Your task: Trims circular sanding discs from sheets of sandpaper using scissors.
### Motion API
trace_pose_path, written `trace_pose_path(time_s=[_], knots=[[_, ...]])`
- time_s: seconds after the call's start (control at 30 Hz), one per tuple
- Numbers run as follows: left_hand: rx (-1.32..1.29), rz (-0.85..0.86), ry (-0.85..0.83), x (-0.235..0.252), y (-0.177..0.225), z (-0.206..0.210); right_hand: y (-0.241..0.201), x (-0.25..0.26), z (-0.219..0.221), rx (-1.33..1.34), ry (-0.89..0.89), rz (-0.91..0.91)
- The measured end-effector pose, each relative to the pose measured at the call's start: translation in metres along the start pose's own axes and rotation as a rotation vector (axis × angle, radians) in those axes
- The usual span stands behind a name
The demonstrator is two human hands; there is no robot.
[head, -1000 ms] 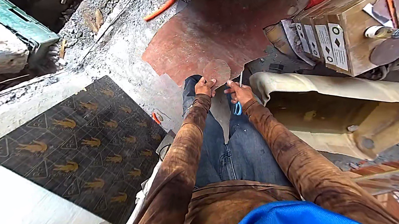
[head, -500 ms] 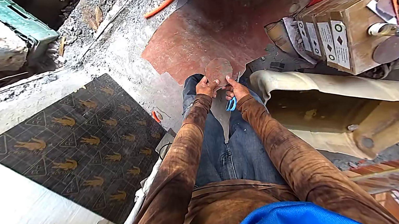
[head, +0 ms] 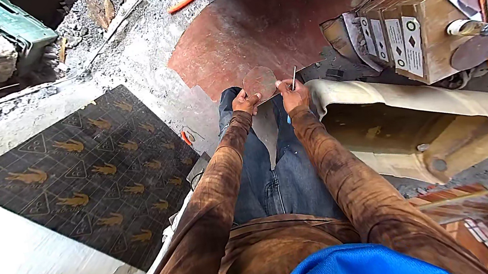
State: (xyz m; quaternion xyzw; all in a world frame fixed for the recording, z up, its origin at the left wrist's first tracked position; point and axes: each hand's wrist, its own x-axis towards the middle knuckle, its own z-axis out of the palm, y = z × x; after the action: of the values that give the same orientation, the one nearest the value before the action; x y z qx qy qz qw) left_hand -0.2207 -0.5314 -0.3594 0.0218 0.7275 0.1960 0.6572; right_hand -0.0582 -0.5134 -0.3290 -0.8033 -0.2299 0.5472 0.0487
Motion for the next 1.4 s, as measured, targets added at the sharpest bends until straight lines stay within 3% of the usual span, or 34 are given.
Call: trace_pose_path(time_s=[0.23, 0.83, 0.97, 1.1, 1.2, 1.3, 1.4], knots=[[-0.018, 0.010, 0.005, -0.002, 0.011, -0.003, -0.015, 0.045, 0.015, -0.071, -0.247, 0.221], [-0.011, -0.013, 0.064, -0.004, 0.000, -0.009, -0.004, 0.035, 0.020, -0.104, -0.181, 0.232], [0.016, -0.003, 0.067, -0.003, 0.005, -0.009, 0.006, 0.024, 0.017, 0.062, -0.075, 0.344], [-0.024, -0.019, 0.072, -0.003, 0.004, -0.005, 0.008, -0.010, 0.016, 0.399, -0.235, 0.530], [-0.016, -0.036, 0.081, -0.009, 0.006, 0.000, 0.003, -0.026, 0.030, 0.634, -0.284, 0.551], [-0.004, -0.042, 0.084, -0.009, 0.003, 0.000, 0.025, -0.007, 0.049, 0.814, -0.302, 0.495], [-0.026, -0.055, 0.079, -0.009, 0.006, -0.001, 0.032, 0.006, 0.055, 0.845, -0.283, 0.429]])
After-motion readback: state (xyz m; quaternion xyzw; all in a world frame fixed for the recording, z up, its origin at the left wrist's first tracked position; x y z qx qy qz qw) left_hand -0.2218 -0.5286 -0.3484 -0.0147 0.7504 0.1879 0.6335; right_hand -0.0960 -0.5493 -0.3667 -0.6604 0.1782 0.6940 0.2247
